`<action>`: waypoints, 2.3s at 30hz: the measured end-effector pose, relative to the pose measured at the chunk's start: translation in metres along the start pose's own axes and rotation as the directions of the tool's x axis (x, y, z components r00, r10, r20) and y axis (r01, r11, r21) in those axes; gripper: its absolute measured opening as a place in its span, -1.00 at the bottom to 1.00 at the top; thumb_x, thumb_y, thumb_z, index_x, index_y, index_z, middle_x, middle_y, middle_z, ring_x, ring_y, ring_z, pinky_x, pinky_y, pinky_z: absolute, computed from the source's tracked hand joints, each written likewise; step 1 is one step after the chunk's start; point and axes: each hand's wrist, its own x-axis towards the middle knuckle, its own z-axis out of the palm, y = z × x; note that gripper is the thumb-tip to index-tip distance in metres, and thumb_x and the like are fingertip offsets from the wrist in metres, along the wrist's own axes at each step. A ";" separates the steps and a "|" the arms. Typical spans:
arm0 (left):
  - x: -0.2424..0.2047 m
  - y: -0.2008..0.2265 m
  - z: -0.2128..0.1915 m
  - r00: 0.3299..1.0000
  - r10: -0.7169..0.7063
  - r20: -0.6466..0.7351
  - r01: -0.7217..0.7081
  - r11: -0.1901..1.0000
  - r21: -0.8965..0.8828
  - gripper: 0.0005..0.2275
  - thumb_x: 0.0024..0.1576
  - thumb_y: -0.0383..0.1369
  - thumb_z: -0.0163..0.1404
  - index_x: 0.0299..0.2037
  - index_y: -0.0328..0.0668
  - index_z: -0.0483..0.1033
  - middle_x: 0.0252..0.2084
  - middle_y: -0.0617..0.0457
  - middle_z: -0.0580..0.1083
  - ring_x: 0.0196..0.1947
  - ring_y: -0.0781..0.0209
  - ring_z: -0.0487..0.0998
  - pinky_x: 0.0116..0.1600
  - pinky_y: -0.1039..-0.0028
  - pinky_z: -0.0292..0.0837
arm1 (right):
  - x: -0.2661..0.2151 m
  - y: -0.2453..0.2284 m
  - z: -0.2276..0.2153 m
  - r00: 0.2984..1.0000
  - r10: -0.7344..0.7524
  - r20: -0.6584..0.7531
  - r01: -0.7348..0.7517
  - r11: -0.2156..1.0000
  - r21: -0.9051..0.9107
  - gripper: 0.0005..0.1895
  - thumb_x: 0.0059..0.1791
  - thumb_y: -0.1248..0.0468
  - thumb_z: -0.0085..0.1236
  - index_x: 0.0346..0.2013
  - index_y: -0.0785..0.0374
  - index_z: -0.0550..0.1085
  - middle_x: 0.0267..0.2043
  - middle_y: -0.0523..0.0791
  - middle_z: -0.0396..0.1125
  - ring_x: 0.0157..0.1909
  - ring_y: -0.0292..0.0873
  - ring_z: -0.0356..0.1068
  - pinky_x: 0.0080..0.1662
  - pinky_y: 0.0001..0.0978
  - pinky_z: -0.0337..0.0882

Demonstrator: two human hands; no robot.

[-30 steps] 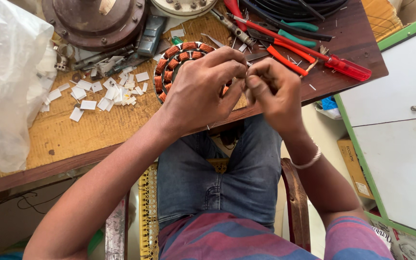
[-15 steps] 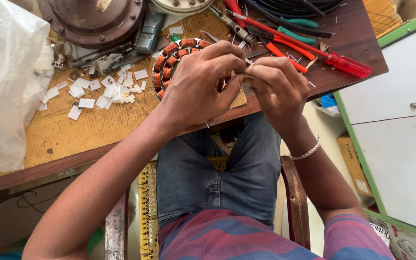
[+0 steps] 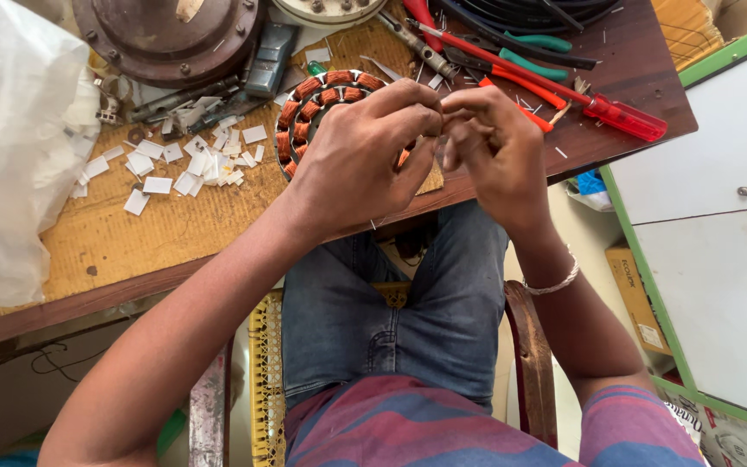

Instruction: The person inserts small white insulating pieces into slots on a circular copper-wound stator, then uses a screwdriver to press and adjust the pieces. The person also picks up and places the stator on the workbench during the process.

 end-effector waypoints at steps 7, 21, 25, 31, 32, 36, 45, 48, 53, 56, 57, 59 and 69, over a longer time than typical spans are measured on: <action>-0.001 -0.002 0.001 1.000 0.009 -0.026 -0.009 1.000 -0.029 -0.93 0.22 -0.51 0.10 -0.14 -0.32 0.54 -0.01 -0.04 0.53 -0.12 0.01 0.65 -0.03 0.31 0.57 | 0.003 -0.005 0.000 0.803 -0.589 0.085 0.525 0.634 -0.567 -0.84 0.09 0.41 0.29 -0.09 0.32 0.47 -0.18 0.01 0.44 -0.18 -0.11 0.50 -0.14 -0.33 0.54; -0.006 -0.007 0.001 0.999 0.044 0.010 -0.044 0.999 0.029 -0.92 0.28 -0.51 0.11 -0.07 -0.32 0.53 0.06 -0.01 0.50 -0.10 0.02 0.63 -0.06 0.32 0.56 | 0.001 -0.033 -0.037 0.961 0.228 0.156 -0.162 0.921 -0.354 -0.84 0.27 0.31 -0.18 -0.10 0.34 0.33 -0.43 -0.16 0.28 -0.47 -0.35 0.38 -0.42 -0.54 0.36; -0.006 -0.009 0.002 0.998 0.059 -0.003 -0.059 0.998 0.014 -0.93 0.26 -0.53 0.10 -0.10 -0.32 0.54 0.03 -0.01 0.50 -0.07 0.06 0.63 0.00 0.34 0.57 | 0.001 -0.034 -0.073 0.992 0.072 -0.102 -0.099 0.951 -0.292 -0.88 0.34 0.36 -0.12 -0.04 0.36 0.33 -0.22 -0.13 0.33 -0.38 -0.33 0.39 -0.32 -0.55 0.43; -0.003 -0.013 0.000 1.000 0.029 -0.003 -0.029 0.999 -0.044 -0.94 0.27 -0.52 0.15 -0.10 -0.31 0.59 0.05 -0.05 0.54 -0.09 0.10 0.64 -0.01 0.33 0.57 | 0.009 0.043 -0.060 0.976 -0.168 0.141 0.215 0.615 -0.758 -0.96 0.22 0.37 0.17 -0.06 0.29 0.50 -0.10 -0.02 0.45 -0.11 -0.08 0.51 -0.05 -0.26 0.48; -0.004 -0.012 0.001 1.000 0.021 -0.007 -0.021 0.998 -0.056 -0.92 0.23 -0.52 0.15 -0.11 -0.31 0.59 0.04 -0.04 0.54 -0.12 0.10 0.64 -0.04 0.33 0.56 | 0.010 0.055 -0.052 0.952 -0.213 0.222 0.300 0.477 -0.826 -0.91 0.15 0.37 0.24 -0.09 0.22 0.49 -0.08 -0.04 0.44 0.00 0.01 0.47 0.06 -0.20 0.46; 0.001 -0.010 -0.001 0.998 0.033 -0.055 -0.035 0.999 -0.030 -0.89 0.16 -0.52 0.17 -0.14 -0.30 0.59 0.00 0.00 0.55 -0.13 0.09 0.63 -0.04 0.35 0.53 | 0.024 0.071 -0.024 0.960 -0.096 0.264 0.280 0.398 -0.873 -0.48 0.00 0.37 0.25 0.25 0.32 0.38 -0.12 0.06 0.40 -0.05 0.11 0.41 -0.04 -0.10 0.43; 0.000 -0.015 0.004 0.998 -0.041 -0.041 0.036 0.994 -0.098 -0.93 0.14 -0.49 0.16 -0.21 -0.29 0.58 -0.05 0.04 0.56 -0.29 0.21 0.59 -0.13 0.40 0.50 | 0.000 0.038 -0.029 0.997 0.013 0.070 0.053 0.533 -0.844 -0.21 -0.02 0.53 0.05 0.50 0.23 0.08 0.07 0.16 0.35 -0.28 0.08 0.48 -0.27 -0.16 0.53; 0.006 -0.015 0.005 0.998 -0.056 -0.020 0.054 0.995 -0.083 -0.93 0.12 -0.48 0.15 -0.24 -0.29 0.60 -0.09 0.04 0.57 -0.37 0.24 0.58 -0.19 0.41 0.48 | -0.027 0.021 -0.040 0.996 0.065 -0.064 -0.091 0.689 -0.719 -0.16 0.03 0.61 -0.14 0.59 0.20 -0.04 0.29 0.12 0.35 -0.36 -0.14 0.45 -0.33 -0.34 0.50; 0.020 -0.013 0.012 0.988 -0.147 -0.040 0.144 0.987 -0.074 -0.93 0.06 -0.45 0.14 -0.30 -0.25 0.63 -0.15 0.07 0.62 -0.44 0.30 0.57 -0.25 0.45 0.50 | -0.071 0.008 -0.039 0.967 -0.068 -0.246 -0.055 0.886 -0.461 -0.32 0.18 0.60 -0.27 0.57 0.14 -0.06 0.42 0.10 0.33 -0.39 -0.32 0.29 -0.39 -0.55 0.38; 0.030 -0.004 0.013 0.989 -0.128 -0.068 0.115 0.980 -0.160 -0.94 0.11 -0.45 0.15 -0.27 -0.26 0.60 -0.14 0.09 0.61 -0.38 0.35 0.60 -0.21 0.50 0.53 | -0.093 0.011 -0.026 0.927 -0.096 -0.363 -0.013 0.958 -0.288 -0.41 0.23 0.57 -0.28 0.54 0.16 -0.03 0.33 0.09 0.31 -0.39 -0.33 0.26 -0.34 -0.57 0.41; 0.033 0.001 0.012 0.992 -0.100 -0.079 0.083 0.977 -0.199 -0.93 0.15 -0.45 0.16 -0.25 -0.28 0.58 -0.14 0.10 0.60 -0.33 0.35 0.61 -0.19 0.51 0.53 | -0.099 0.013 -0.022 0.912 -0.090 -0.399 -0.001 0.975 -0.223 -0.44 0.24 0.56 -0.28 0.53 0.18 -0.02 0.30 0.10 0.31 -0.39 -0.33 0.25 -0.31 -0.57 0.41; 0.037 0.018 0.009 0.992 -0.103 -0.078 0.078 0.960 -0.270 -0.92 0.16 -0.47 0.16 -0.23 -0.31 0.56 -0.12 0.07 0.58 -0.34 0.33 0.57 -0.22 0.50 0.48 | -0.114 0.013 -0.008 0.893 -0.029 -0.449 0.001 0.998 -0.061 -0.50 0.25 0.53 -0.25 0.48 0.22 0.02 0.25 0.13 0.30 -0.39 -0.33 0.23 -0.26 -0.53 0.42; -0.062 0.096 0.055 0.760 -0.622 0.189 0.347 0.142 -0.927 -0.22 0.16 -0.44 0.16 0.56 -0.23 -0.04 0.56 -0.14 0.11 -0.26 0.41 0.48 -0.23 0.63 0.41 | -0.167 0.008 0.045 0.899 -0.246 -0.362 0.182 0.963 -0.200 -0.61 0.16 0.52 -0.04 0.25 0.23 0.18 0.07 0.08 0.20 -0.26 -0.16 0.43 -0.17 -0.38 0.55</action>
